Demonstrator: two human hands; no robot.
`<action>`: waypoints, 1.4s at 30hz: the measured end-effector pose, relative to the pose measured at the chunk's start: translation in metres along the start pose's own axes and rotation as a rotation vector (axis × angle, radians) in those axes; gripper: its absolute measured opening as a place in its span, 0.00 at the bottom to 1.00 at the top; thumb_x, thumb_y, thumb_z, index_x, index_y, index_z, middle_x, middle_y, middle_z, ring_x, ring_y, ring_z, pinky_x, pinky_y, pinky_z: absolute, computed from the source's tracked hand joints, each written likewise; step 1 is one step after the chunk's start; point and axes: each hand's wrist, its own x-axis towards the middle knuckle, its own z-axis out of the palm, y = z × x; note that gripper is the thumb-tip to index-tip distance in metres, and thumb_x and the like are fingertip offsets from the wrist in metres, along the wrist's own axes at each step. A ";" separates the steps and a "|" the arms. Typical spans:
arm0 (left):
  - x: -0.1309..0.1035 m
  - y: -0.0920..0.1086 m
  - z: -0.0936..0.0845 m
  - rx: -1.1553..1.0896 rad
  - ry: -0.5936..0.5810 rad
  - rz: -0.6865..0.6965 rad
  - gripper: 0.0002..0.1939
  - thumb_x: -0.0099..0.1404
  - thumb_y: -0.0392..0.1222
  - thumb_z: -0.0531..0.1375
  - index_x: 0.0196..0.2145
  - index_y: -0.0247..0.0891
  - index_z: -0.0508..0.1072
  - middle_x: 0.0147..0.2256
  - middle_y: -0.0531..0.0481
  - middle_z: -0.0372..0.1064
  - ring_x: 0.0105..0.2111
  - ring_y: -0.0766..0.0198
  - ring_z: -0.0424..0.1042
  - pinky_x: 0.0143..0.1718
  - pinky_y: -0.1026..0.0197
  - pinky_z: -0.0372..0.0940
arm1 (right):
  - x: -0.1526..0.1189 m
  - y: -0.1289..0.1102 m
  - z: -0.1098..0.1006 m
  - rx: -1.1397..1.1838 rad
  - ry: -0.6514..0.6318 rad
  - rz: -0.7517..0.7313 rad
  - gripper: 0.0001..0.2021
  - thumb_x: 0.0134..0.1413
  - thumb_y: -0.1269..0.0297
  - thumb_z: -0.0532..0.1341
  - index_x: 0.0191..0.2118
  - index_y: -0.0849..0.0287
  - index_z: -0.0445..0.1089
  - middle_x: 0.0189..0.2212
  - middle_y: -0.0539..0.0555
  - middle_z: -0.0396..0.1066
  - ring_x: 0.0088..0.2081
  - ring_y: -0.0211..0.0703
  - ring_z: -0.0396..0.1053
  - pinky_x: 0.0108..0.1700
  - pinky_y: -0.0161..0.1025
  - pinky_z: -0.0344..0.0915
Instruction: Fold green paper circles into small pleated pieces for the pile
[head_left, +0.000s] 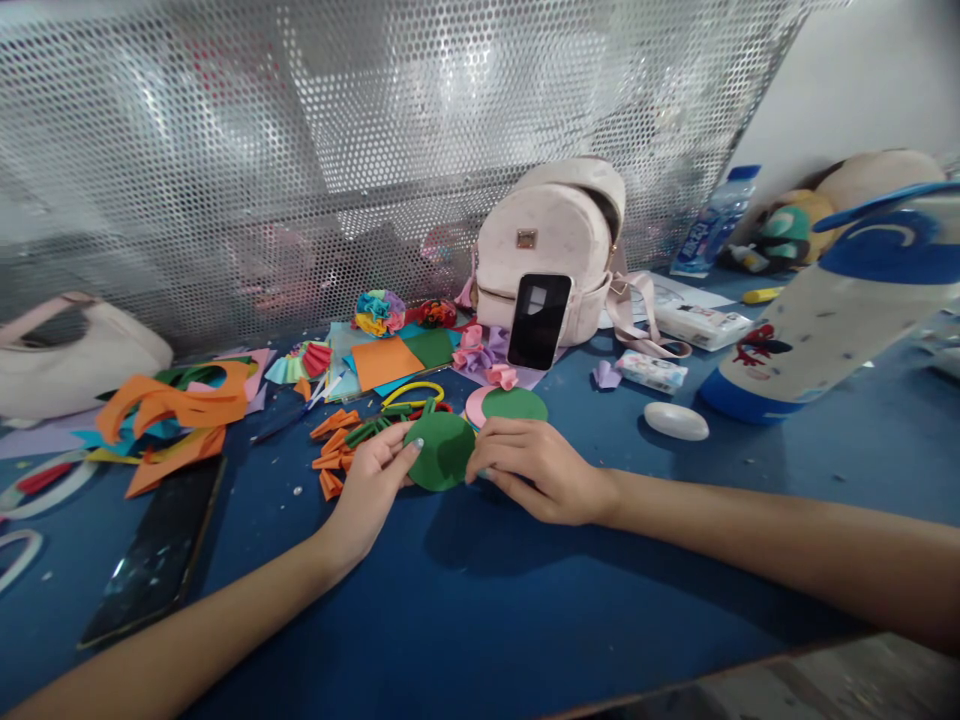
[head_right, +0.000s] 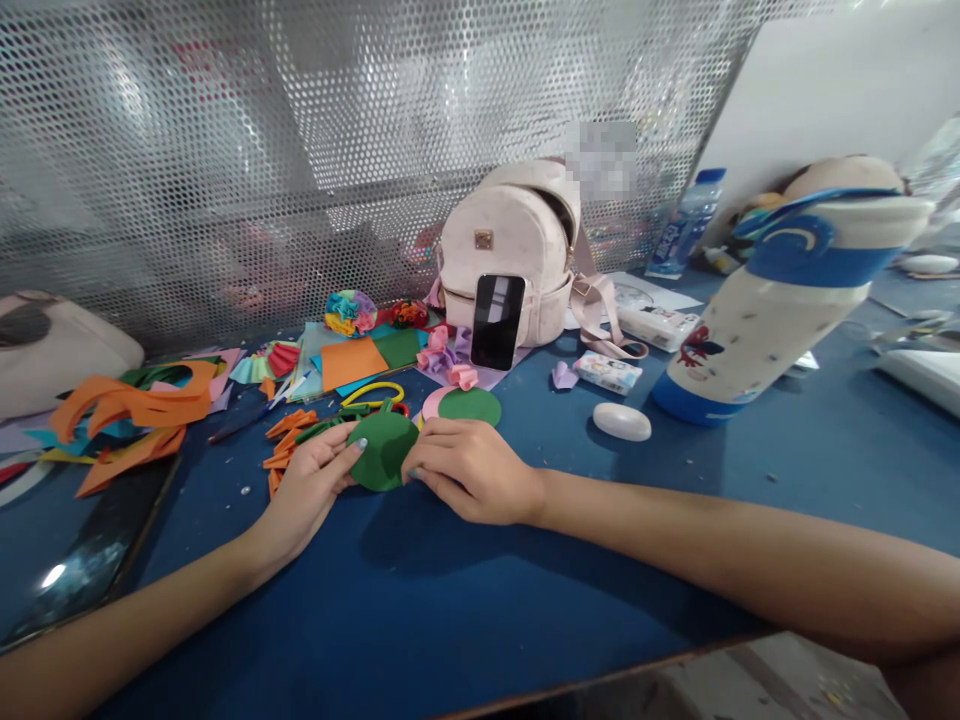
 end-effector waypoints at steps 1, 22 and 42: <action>0.000 0.000 0.000 0.003 0.004 0.000 0.25 0.63 0.50 0.68 0.54 0.34 0.76 0.48 0.39 0.79 0.45 0.50 0.79 0.38 0.60 0.74 | 0.000 0.000 0.000 0.006 -0.005 0.004 0.13 0.69 0.71 0.48 0.41 0.59 0.71 0.36 0.57 0.75 0.40 0.45 0.69 0.42 0.41 0.67; 0.001 0.000 -0.001 -0.001 -0.029 -0.015 0.22 0.63 0.50 0.67 0.52 0.35 0.78 0.49 0.39 0.79 0.47 0.48 0.78 0.43 0.55 0.75 | 0.002 -0.002 -0.002 -0.020 0.090 0.037 0.14 0.69 0.72 0.48 0.48 0.58 0.70 0.43 0.58 0.77 0.45 0.46 0.72 0.49 0.45 0.68; 0.001 -0.001 -0.001 0.032 -0.032 -0.013 0.22 0.63 0.50 0.67 0.50 0.36 0.79 0.48 0.40 0.79 0.47 0.49 0.77 0.43 0.55 0.74 | 0.001 0.000 0.000 -0.008 -0.030 0.001 0.16 0.70 0.72 0.48 0.53 0.60 0.70 0.46 0.59 0.76 0.49 0.47 0.70 0.52 0.45 0.69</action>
